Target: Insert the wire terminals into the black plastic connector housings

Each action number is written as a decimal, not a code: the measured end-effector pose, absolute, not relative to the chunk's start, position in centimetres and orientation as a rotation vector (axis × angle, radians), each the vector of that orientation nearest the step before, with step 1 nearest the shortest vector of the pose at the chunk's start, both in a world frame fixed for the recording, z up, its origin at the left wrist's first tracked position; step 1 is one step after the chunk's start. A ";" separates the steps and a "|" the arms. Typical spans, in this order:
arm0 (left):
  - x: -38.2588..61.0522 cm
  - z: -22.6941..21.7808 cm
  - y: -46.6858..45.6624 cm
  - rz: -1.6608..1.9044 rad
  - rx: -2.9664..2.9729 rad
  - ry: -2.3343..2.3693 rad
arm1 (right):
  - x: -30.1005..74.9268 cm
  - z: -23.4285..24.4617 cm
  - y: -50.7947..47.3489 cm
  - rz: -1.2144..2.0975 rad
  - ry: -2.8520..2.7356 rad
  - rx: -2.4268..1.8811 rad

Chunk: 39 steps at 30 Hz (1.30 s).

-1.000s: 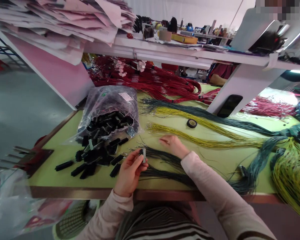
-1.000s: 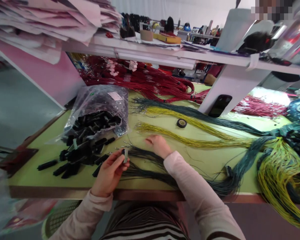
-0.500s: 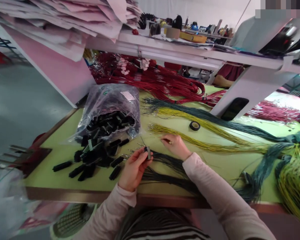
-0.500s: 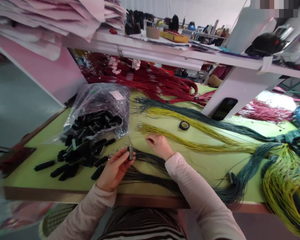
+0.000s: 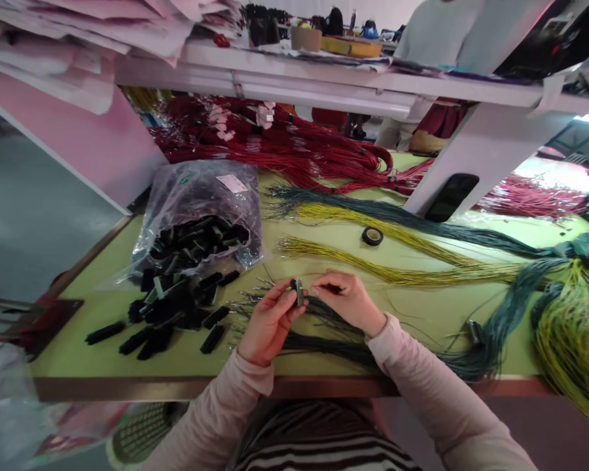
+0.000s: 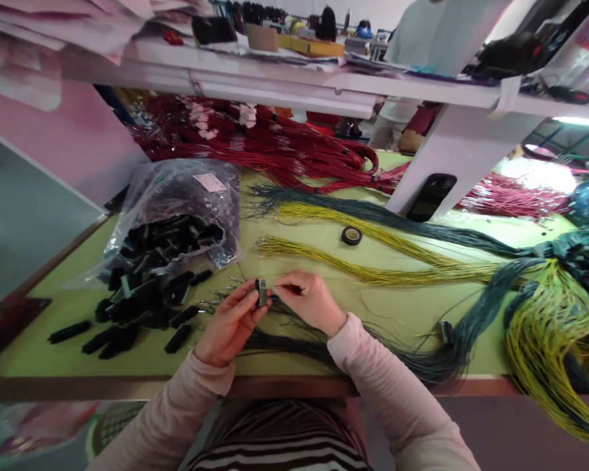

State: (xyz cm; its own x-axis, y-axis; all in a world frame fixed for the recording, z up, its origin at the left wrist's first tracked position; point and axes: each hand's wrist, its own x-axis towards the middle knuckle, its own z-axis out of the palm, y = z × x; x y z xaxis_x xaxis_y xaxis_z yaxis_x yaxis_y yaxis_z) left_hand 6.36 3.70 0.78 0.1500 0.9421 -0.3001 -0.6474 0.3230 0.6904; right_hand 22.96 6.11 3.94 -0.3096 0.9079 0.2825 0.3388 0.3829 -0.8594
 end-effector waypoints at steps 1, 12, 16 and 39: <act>6.4 0.7 3.7 1.198 0.451 0.788 | 23.0 4.1 6.0 0.888 -1.853 -1.074; 6.7 0.3 3.7 1.250 0.460 0.785 | 23.0 3.7 5.8 0.877 -1.937 -1.122; 7.0 0.1 3.7 1.287 0.508 0.806 | 23.0 3.7 5.8 0.916 -1.922 -1.150; 7.3 -0.7 3.5 1.398 0.724 0.934 | 22.5 3.6 5.7 0.610 -2.115 -1.022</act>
